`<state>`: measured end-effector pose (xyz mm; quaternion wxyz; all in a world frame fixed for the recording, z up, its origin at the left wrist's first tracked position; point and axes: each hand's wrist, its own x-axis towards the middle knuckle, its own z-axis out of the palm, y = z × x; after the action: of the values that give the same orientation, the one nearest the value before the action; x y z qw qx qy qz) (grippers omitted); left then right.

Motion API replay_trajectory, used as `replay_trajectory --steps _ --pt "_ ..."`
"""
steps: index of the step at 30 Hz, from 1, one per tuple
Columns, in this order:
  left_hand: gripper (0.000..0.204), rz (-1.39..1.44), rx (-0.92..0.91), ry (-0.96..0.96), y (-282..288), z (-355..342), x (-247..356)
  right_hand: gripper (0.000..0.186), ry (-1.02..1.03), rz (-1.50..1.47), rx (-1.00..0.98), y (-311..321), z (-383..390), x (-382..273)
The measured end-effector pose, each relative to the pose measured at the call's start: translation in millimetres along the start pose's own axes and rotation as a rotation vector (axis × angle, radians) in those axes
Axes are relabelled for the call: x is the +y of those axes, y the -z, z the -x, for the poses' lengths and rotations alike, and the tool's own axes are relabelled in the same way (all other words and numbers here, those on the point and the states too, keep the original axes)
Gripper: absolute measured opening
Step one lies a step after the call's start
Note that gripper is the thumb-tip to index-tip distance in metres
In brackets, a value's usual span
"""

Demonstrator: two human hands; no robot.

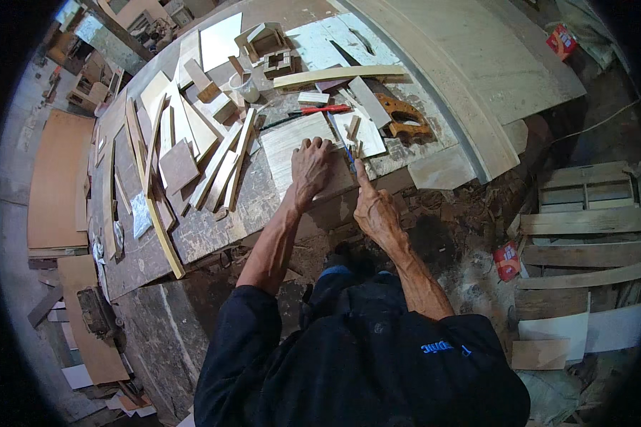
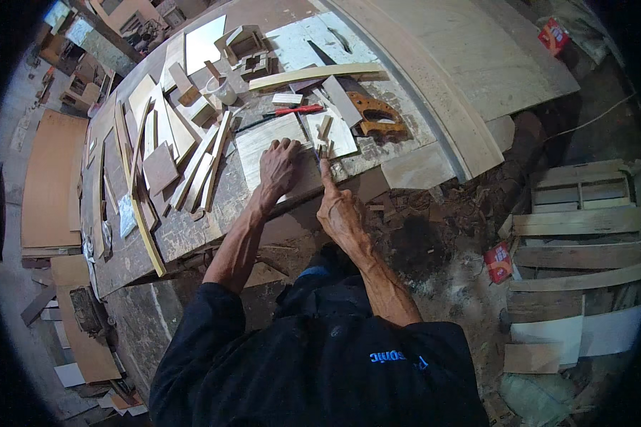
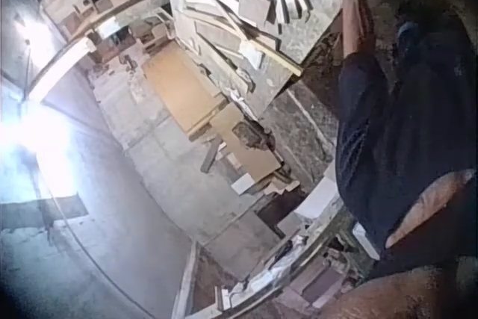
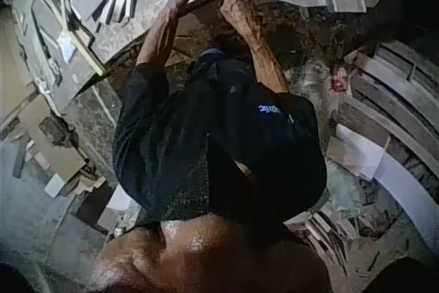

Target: The person cuts a small wooden block by hand using a hand saw on a workbench.

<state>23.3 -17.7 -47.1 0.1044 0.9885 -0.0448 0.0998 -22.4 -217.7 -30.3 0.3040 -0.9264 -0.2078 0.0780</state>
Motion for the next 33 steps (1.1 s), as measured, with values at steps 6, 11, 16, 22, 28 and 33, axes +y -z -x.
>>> replay_trajectory --steps 6,11,16,22,28,33 --pt "0.05 -0.069 0.147 0.095 -14 12 12 0.073 -0.062 -0.027 -0.056 13 6 -11" --pt "0.048 -0.048 0.121 0.092 -15 11 4 0.071 -0.006 -0.043 -0.026 16 19 -10" --pt "0.043 -0.049 0.116 0.09 -15 11 5 0.071 0.037 -0.145 0.167 15 31 -7" --pt "0.038 -0.026 0.16 0.082 -13 13 4 0.073 0.073 0.057 0.061 16 33 -2" --pt "0.036 -0.013 0.167 0.078 -12 11 5 0.071 0.073 -0.098 0.035 22 34 -3" --pt "0.034 -0.036 0.093 0.078 -8 11 8 0.07 0.146 -0.112 0.039 -5 28 26"
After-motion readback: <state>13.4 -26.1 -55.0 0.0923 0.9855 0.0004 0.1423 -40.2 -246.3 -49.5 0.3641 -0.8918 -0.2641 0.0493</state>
